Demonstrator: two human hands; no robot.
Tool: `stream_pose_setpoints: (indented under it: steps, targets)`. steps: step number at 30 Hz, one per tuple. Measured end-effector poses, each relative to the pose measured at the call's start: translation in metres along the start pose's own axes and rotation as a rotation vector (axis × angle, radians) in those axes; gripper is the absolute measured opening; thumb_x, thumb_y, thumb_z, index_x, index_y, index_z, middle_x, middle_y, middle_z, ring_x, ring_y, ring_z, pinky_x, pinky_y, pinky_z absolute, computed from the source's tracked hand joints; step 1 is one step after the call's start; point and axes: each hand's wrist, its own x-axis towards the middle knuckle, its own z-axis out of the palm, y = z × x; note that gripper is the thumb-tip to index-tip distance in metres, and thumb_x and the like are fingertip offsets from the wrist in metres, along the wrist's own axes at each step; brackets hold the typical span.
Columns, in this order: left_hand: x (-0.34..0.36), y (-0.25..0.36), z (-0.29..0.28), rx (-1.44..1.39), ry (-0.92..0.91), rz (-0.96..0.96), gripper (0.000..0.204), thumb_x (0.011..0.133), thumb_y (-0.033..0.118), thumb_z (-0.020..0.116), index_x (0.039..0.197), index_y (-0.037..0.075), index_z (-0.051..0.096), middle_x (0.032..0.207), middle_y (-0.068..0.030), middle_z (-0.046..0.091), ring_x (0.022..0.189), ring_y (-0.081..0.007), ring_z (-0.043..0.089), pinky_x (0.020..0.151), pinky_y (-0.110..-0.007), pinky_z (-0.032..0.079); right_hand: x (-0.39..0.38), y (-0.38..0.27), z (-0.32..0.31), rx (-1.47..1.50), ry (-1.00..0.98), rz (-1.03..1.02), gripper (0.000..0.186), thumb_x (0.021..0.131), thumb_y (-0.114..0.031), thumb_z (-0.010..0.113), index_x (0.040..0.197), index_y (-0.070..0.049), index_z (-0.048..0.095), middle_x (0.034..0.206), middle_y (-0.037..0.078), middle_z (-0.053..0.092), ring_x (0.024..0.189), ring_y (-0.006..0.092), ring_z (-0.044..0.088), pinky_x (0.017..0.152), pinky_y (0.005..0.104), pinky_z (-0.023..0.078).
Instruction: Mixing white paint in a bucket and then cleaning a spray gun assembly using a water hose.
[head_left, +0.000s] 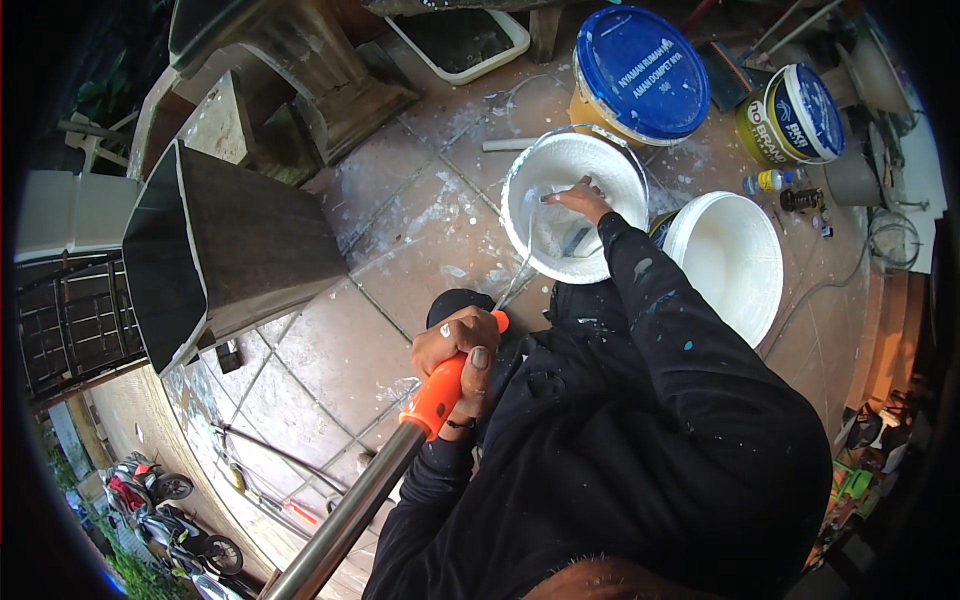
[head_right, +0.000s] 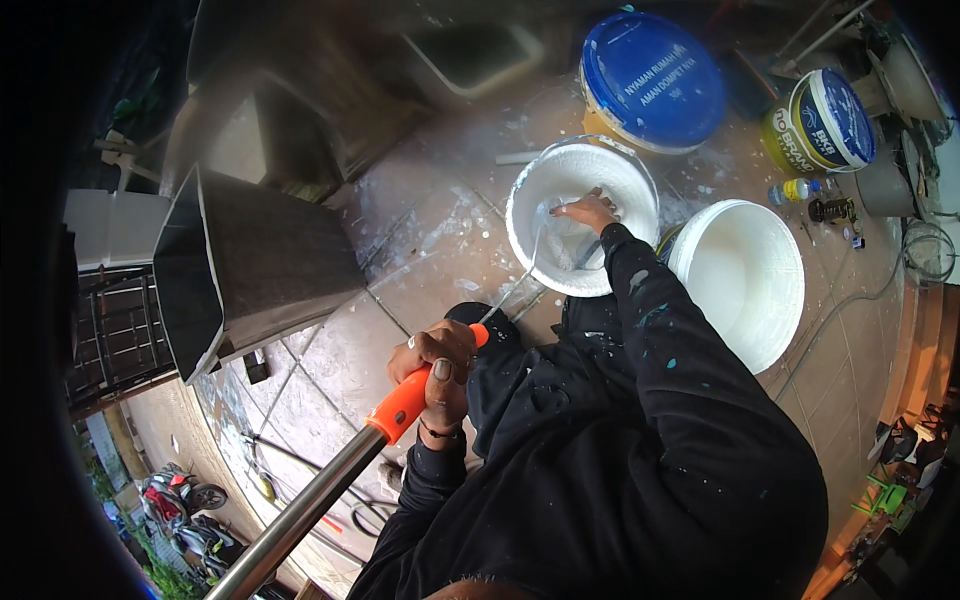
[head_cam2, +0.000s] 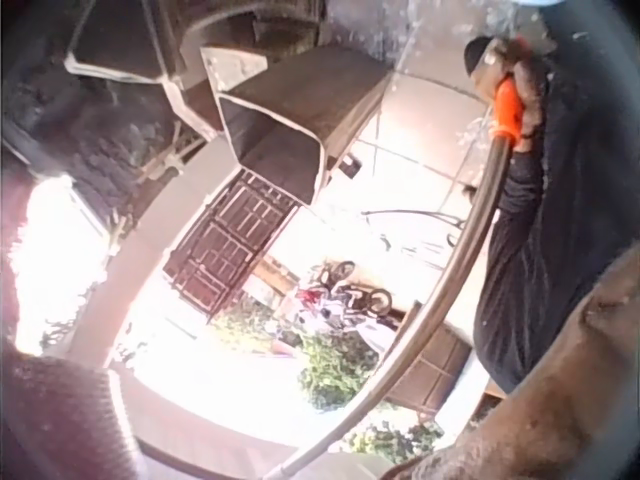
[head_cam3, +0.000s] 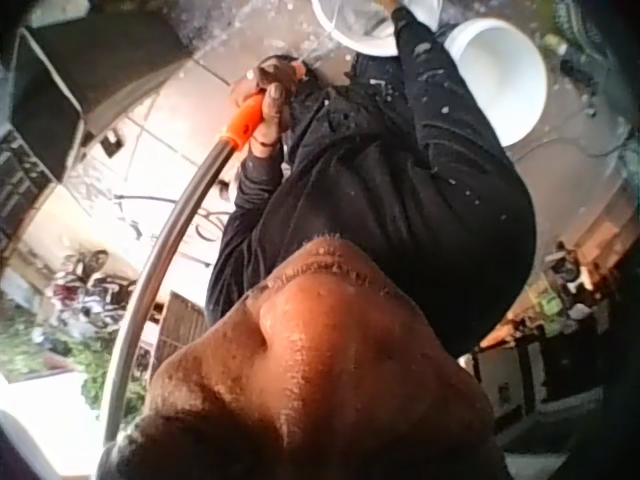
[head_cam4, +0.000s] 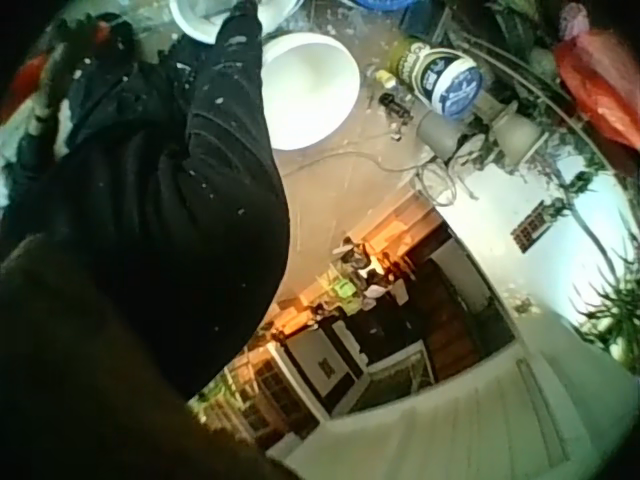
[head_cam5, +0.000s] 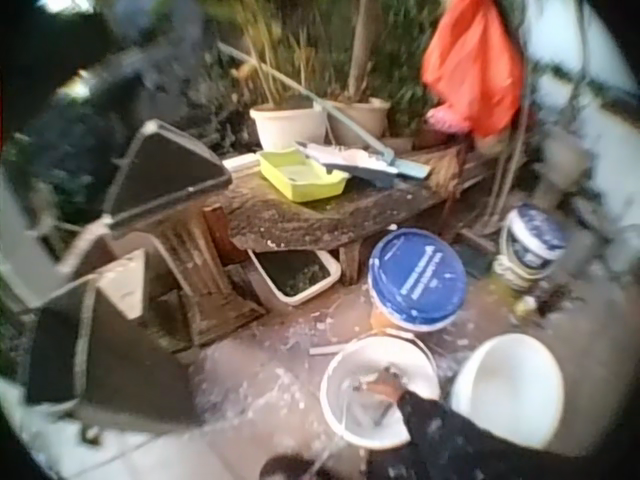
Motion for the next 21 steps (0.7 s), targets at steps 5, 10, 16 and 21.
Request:
stream_pose_setpoints:
  steps: [5, 10, 16, 21]
  targets:
    - [0.001, 0.001, -0.002, -0.028, 0.0, -0.026, 0.031, 0.09, 0.019, 0.059, 0.067, 0.005, 0.044, 0.055, -0.0051, 0.048, 0.051, -0.0179, 0.048, 0.053, -0.031, 0.041, -0.037, -0.022, -0.011, -0.131, -0.027, -0.024, 0.129, 0.069, -0.069, 0.073, 0.154, 0.004, 0.009, 0.151, 0.033, 0.031, 0.142, 0.0501, 0.029, 0.111, 0.0612, 0.026]
    - [-0.001, 0.0, -0.001, 0.007, 0.012, -0.037, 0.035, 0.091, 0.026, 0.06, 0.066, 0.008, 0.044, 0.052, -0.0023, 0.046, 0.049, -0.0165, 0.046, 0.052, -0.032, 0.042, -0.069, -0.021, -0.009, -0.143, 0.133, 0.047, 0.117, 0.069, -0.068, 0.073, 0.149, 0.003, 0.027, 0.149, 0.03, 0.036, 0.141, 0.0452, 0.034, 0.108, 0.058, 0.031]
    - [-0.004, 0.003, -0.002, 0.013, -0.007, -0.036, 0.034, 0.091, 0.025, 0.06, 0.066, 0.008, 0.044, 0.053, -0.002, 0.047, 0.05, -0.016, 0.046, 0.053, -0.032, 0.042, -0.069, -0.025, -0.01, -0.433, 0.222, -0.273, 0.072, 0.08, -0.054, 0.068, 0.13, -0.005, 0.06, 0.137, 0.022, 0.053, 0.132, 0.0396, 0.045, 0.104, 0.053, 0.039]
    - [-0.006, 0.005, -0.002, 0.013, -0.036, -0.03, 0.033, 0.091, 0.023, 0.061, 0.067, 0.007, 0.044, 0.055, -0.0029, 0.047, 0.051, -0.0163, 0.046, 0.053, -0.032, 0.042, -0.062, -0.046, -0.009, -0.594, 0.262, -0.297, 0.058, 0.081, -0.036, 0.067, 0.131, -0.008, 0.059, 0.128, 0.02, 0.059, 0.118, 0.0355, 0.06, 0.1, 0.0492, 0.044]
